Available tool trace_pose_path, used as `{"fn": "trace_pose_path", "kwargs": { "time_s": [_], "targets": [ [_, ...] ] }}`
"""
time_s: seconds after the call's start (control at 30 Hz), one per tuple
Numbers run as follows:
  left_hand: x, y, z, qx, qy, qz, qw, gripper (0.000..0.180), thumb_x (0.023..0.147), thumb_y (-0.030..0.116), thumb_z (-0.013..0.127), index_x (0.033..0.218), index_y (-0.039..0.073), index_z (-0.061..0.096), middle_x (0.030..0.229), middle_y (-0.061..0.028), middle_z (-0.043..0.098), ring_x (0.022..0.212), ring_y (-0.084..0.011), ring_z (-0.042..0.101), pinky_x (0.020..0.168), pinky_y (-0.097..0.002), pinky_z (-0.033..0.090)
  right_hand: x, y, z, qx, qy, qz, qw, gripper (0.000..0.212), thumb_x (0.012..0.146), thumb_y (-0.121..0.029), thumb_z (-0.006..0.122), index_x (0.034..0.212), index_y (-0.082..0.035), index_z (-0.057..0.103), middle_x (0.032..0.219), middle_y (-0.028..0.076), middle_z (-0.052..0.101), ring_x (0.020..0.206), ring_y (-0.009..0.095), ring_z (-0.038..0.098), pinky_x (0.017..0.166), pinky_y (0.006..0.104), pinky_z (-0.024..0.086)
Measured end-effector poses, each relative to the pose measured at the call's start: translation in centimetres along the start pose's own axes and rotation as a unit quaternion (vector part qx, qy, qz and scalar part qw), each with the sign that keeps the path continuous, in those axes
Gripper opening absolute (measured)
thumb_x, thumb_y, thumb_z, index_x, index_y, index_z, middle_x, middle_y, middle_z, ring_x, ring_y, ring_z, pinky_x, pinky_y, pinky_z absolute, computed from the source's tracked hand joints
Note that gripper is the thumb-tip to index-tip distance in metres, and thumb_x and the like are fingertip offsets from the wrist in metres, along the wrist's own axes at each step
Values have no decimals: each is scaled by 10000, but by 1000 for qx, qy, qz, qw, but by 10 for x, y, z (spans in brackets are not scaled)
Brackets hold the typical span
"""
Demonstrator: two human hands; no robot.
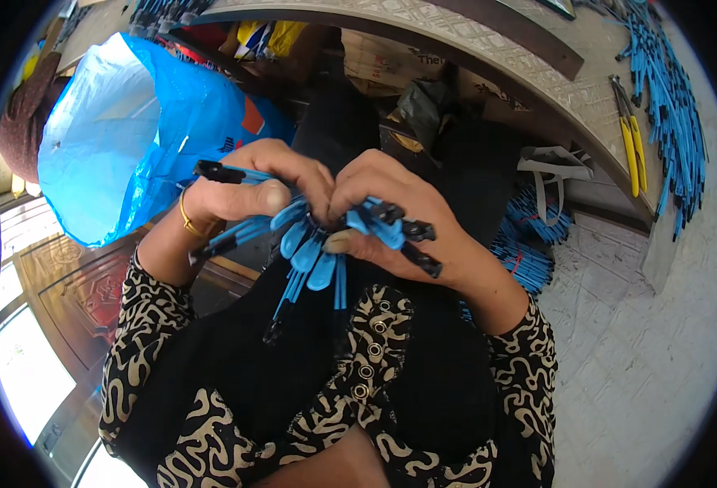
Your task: The person assembles blue electronic wire leads into bundles using pliers and red ties.
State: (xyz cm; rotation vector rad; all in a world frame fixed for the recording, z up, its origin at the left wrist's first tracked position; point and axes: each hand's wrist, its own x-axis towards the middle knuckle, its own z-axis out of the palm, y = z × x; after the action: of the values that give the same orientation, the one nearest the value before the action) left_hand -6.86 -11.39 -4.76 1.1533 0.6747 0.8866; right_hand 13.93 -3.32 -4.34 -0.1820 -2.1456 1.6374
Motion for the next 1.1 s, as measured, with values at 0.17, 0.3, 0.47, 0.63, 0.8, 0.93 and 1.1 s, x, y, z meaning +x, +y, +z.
{"fn": "trace_pose_path", "kwargs": {
  "time_s": [0.17,0.3,0.47,0.63,0.8,0.93,1.1],
  "targets": [
    [4,2,3,2,0,-27,1000,344,848,337,608,875,0,672,779,-59,632,731,-122,566,697,-244,446,-2,5,-4,11,-37,-16,999,241,734,-144,704,914,-70,562,867,50,496,791,182,511,680,305,427],
    [12,4,4,12,-11,-31,999,339,850,328,605,850,-3,677,765,-62,632,724,-125,560,689,-252,444,-3,8,-9,22,-60,-21,998,276,698,-92,698,929,-69,547,860,51,481,784,191,500,672,308,419],
    [18,2,8,19,-23,18,999,308,850,290,604,833,-8,677,744,-61,635,731,-126,564,692,-259,446,-4,13,-13,12,-66,-24,997,293,685,-82,699,925,-67,532,855,53,471,772,196,494,664,302,415],
    [20,7,12,5,27,-7,1000,268,849,238,597,810,-15,674,734,-68,640,734,-130,576,697,-256,449,-4,12,-14,-2,-36,-41,999,286,718,-115,705,924,-66,513,841,47,459,742,193,481,647,304,412],
    [22,11,19,-10,118,-59,991,268,851,225,585,791,-22,669,720,-85,641,705,-140,591,684,-250,455,-1,15,-21,-9,-20,-22,1000,389,734,-238,729,1008,-66,514,945,79,482,845,214,514,713,326,438],
    [24,15,16,-44,157,-48,985,265,850,212,582,767,-28,660,699,-92,637,671,-151,602,646,-248,470,1,12,-31,-5,-24,-70,997,714,692,-406,750,1234,-71,430,1180,149,453,1068,275,490,866,372,425],
    [26,13,-3,-99,186,-80,974,191,828,136,597,770,-39,647,711,-104,638,646,-172,614,607,-265,501,-11,21,-28,301,34,63,951,1103,626,-517,756,1416,-88,118,1367,202,310,1249,313,357,1011,419,313]
  ]
}}
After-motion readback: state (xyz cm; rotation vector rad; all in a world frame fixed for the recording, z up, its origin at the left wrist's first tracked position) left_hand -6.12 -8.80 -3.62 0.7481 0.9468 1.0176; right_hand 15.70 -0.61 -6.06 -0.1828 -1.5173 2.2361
